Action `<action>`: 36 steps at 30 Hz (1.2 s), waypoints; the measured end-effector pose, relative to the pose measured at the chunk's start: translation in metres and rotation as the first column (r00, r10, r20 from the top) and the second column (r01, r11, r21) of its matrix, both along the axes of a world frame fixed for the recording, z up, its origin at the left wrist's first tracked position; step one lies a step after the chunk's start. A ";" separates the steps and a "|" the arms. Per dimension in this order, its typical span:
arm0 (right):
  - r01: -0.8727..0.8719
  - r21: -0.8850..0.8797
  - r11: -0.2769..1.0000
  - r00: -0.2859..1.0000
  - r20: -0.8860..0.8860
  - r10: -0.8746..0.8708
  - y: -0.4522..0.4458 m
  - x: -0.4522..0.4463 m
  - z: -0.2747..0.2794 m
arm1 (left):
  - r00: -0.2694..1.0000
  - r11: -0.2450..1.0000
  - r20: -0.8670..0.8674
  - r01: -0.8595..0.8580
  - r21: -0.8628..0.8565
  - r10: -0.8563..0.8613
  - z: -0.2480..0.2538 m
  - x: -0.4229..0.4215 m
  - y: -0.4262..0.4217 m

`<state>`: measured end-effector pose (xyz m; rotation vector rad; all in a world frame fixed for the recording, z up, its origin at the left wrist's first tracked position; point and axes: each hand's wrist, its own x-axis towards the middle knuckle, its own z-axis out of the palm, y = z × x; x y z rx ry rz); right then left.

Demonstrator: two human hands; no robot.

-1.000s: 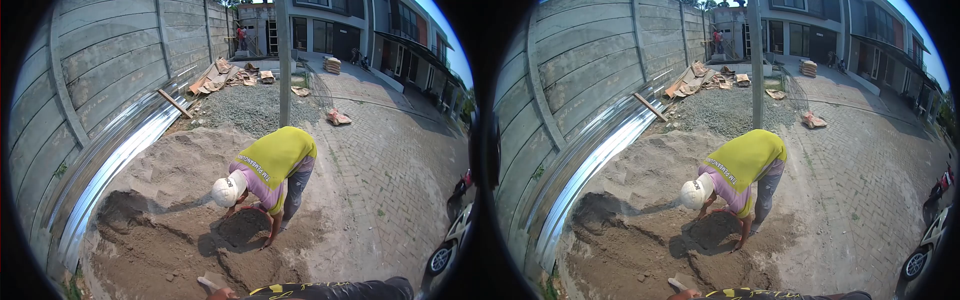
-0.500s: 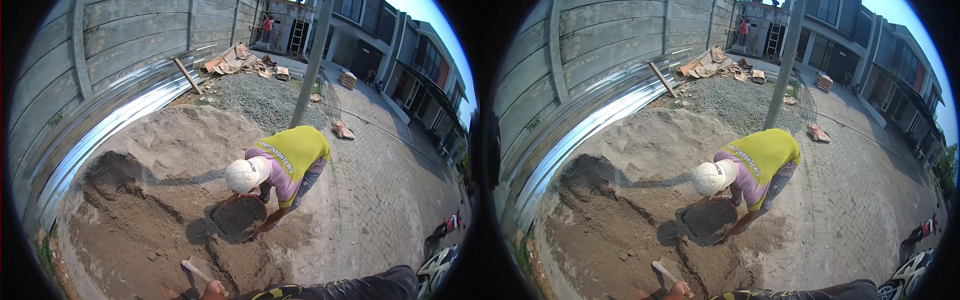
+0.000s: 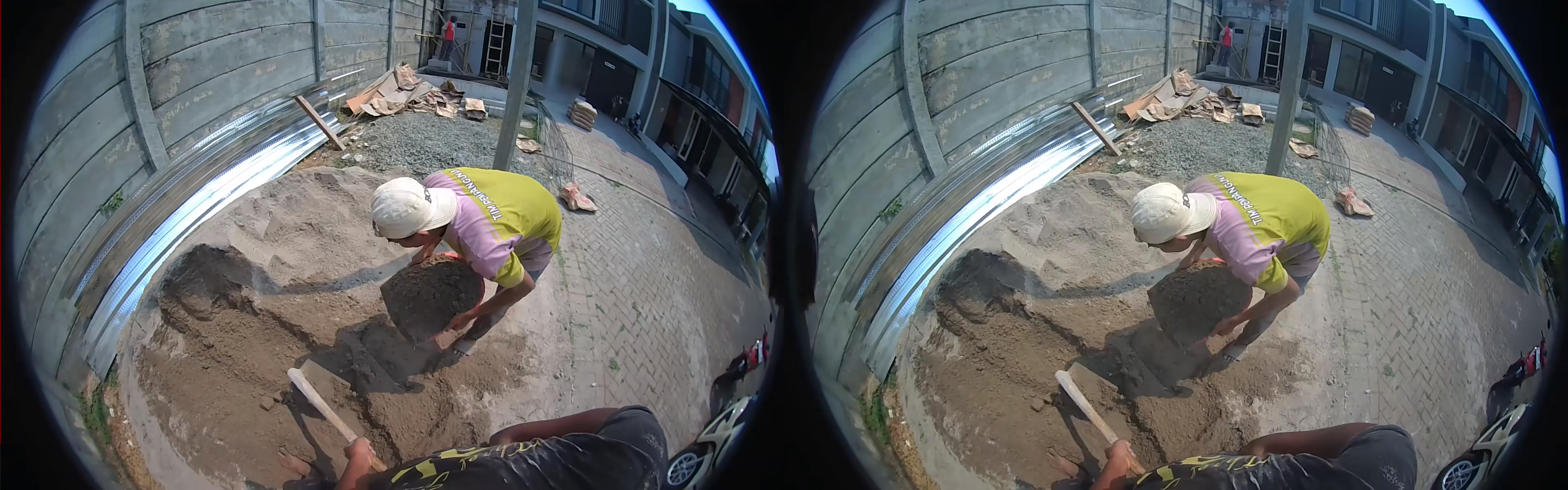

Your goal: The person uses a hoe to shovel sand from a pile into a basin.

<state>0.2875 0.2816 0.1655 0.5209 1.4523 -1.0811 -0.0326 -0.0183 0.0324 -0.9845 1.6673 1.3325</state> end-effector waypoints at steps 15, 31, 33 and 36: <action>0.373 -0.756 0.537 0.483 -0.336 -0.808 -0.199 -0.406 0.165 | 0.503 0.938 -0.805 0.037 -0.346 -0.316 0.194 0.066 -0.021; 0.547 0.177 0.818 0.592 -0.773 -0.228 0.102 -0.143 0.191 | 0.199 0.627 -0.735 0.687 -0.367 -0.648 0.213 0.025 0.059; 0.687 0.206 0.697 0.659 -0.582 -0.477 0.099 -0.051 0.148 | 0.228 0.613 -0.677 0.679 -0.405 -0.700 0.219 0.017 0.066; 0.889 0.212 0.406 0.455 -0.300 -0.838 0.082 0.092 0.066 | 0.155 0.552 -0.607 0.628 -0.549 -0.780 0.232 0.006 0.090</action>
